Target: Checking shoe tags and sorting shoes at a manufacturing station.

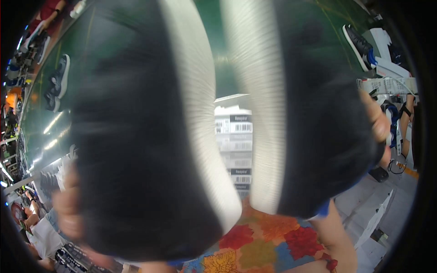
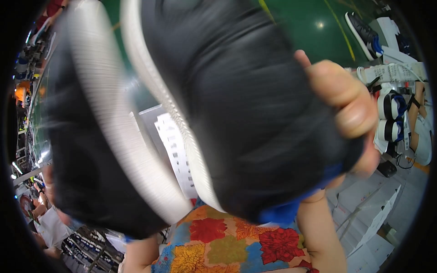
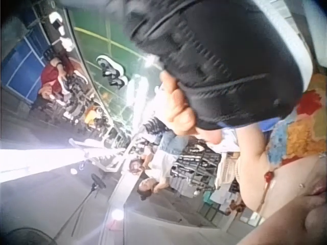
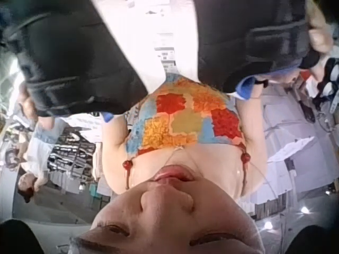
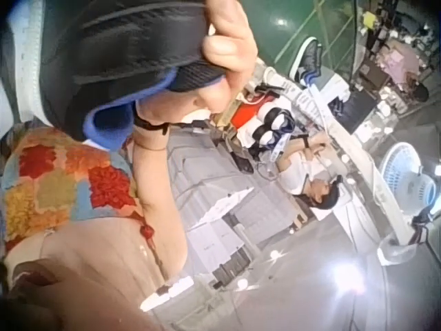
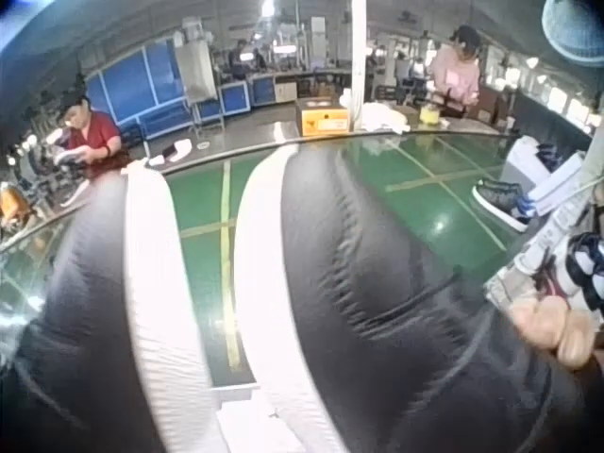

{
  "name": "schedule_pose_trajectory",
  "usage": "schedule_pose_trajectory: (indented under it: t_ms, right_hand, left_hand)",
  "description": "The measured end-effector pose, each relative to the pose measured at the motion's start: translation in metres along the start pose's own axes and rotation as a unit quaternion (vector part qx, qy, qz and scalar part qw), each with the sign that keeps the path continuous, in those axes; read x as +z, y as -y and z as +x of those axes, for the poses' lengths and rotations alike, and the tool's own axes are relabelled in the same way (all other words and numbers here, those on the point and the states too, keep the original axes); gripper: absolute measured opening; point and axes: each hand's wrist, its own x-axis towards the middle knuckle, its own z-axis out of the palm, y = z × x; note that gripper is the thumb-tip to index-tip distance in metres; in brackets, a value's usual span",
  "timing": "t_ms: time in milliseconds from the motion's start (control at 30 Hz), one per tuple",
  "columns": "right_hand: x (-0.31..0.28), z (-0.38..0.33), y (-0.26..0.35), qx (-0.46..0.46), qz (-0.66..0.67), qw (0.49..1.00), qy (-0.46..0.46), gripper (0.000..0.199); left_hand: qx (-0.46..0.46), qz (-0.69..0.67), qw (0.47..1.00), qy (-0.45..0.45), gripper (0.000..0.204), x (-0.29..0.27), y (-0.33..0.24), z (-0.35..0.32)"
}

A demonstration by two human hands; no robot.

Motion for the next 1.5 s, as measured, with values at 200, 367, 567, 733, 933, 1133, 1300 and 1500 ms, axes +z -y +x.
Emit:
schedule_pose_trajectory:
  t_ms: [200,367,567,733,933,1133,1300,1500]
  right_hand:
    - [0.023,-0.067,-0.018,0.429,0.602,0.64,-0.208,0.071]
    - [0.031,-0.083,0.0,0.594,0.561,0.545,-0.19,0.068]
    - [0.026,-0.085,-0.008,0.576,0.621,0.501,-0.177,0.07]
    - [0.031,-0.086,-0.011,0.588,0.605,0.51,-0.17,0.072]
    - [0.035,-0.087,-0.017,0.597,0.562,0.539,-0.19,0.066]
    - [0.04,-0.093,-0.027,0.607,0.571,0.515,-0.202,0.065]
    - [0.044,-0.093,-0.031,0.614,0.575,0.497,-0.213,0.063]
    - [0.042,-0.096,-0.034,0.615,0.584,0.477,-0.23,0.062]
  left_hand:
    - [-0.338,-0.446,0.77,-0.306,0.046,0.025,0.046,-0.022]
    - [-0.432,-0.482,0.733,-0.207,0.045,0.026,0.063,-0.085]
    - [-0.521,-0.51,0.677,-0.101,0.043,0.004,0.112,-0.133]
    - [-0.505,-0.578,0.631,-0.116,0.054,0.014,0.097,-0.119]
    - [-0.477,-0.602,0.636,-0.073,0.058,0.003,0.121,-0.136]
    - [-0.465,-0.59,0.654,-0.086,0.062,0.005,0.128,-0.14]
    - [-0.458,-0.623,0.628,-0.086,0.066,0.009,0.125,-0.128]
    - [-0.5,-0.608,0.611,-0.088,0.07,0.017,0.116,-0.116]
